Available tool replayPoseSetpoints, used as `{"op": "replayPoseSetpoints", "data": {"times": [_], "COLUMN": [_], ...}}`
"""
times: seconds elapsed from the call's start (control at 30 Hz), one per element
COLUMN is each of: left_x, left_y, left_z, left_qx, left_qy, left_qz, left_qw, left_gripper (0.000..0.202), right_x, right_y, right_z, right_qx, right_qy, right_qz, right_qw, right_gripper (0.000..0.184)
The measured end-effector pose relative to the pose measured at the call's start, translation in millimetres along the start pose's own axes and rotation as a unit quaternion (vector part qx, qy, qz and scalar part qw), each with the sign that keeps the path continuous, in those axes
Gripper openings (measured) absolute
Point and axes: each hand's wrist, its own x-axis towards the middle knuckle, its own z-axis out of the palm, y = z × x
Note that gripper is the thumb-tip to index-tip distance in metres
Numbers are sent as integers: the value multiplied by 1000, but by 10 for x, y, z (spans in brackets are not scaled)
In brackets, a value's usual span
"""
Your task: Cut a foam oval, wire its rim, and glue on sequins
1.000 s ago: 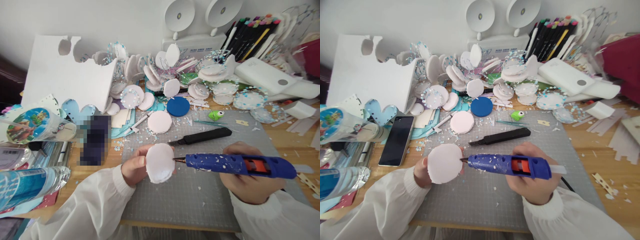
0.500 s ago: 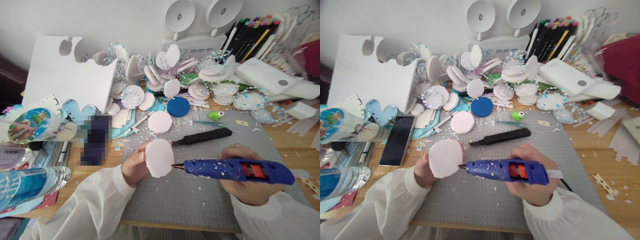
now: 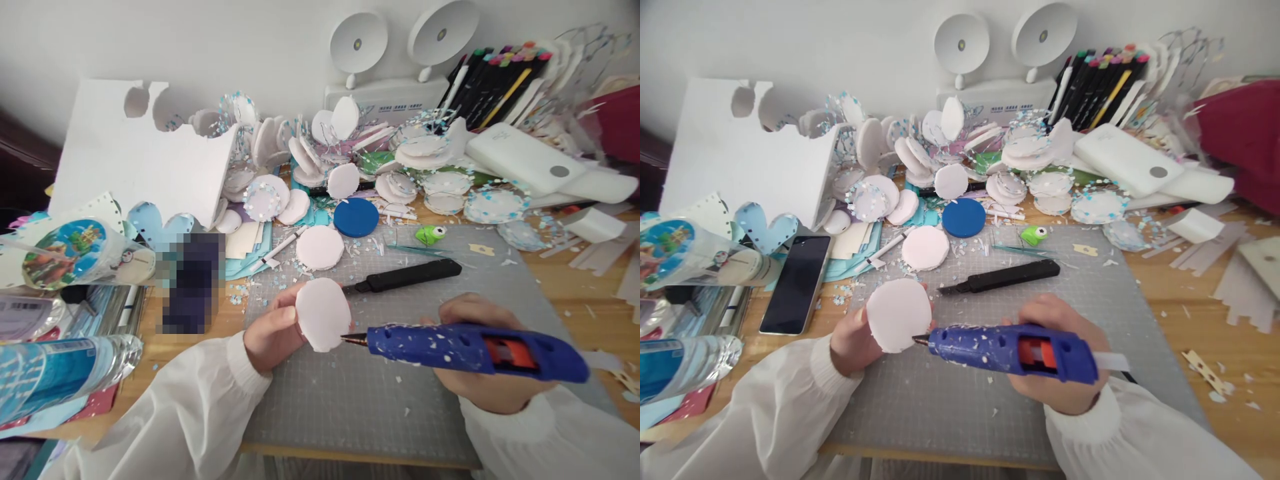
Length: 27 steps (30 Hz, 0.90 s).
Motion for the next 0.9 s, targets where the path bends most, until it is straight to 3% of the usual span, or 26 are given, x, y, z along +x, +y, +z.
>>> {"op": "replayPoseSetpoints", "data": {"times": [0.2,0.37,0.47,0.5,0.67,0.73,0.83,0.9], "left_x": [-7,-7,-6,-7,-11,-6,6,13], "left_y": [-10,-7,-7,-9,-9,-4,5,7], "left_z": [-18,-23,-23,-24,-20,-13,-3,1], "left_qx": [-12,-26,-23,-21,-10,-5,7,16], "left_qy": [8,1,7,9,3,-1,-6,-10], "left_qz": [5,23,36,41,47,47,49,53], "left_qw": [1000,999,999,999,999,999,999,998], "left_gripper": [57,54,53,52,50,50,48,47], "right_x": [44,141,126,110,-41,-128,-246,-299], "right_y": [-70,-75,31,77,433,630,878,957], "right_z": [18,-50,-268,-371,-952,-1144,-1317,-1358], "right_qx": [-22,-119,-141,-150,-259,-290,-342,-343], "right_qy": [13,90,109,137,142,174,161,129], "right_qz": [15,20,95,117,205,217,224,227], "right_qw": [1000,989,979,972,933,916,898,902], "right_gripper": [20,16,17,18,32,33,30,29]}}
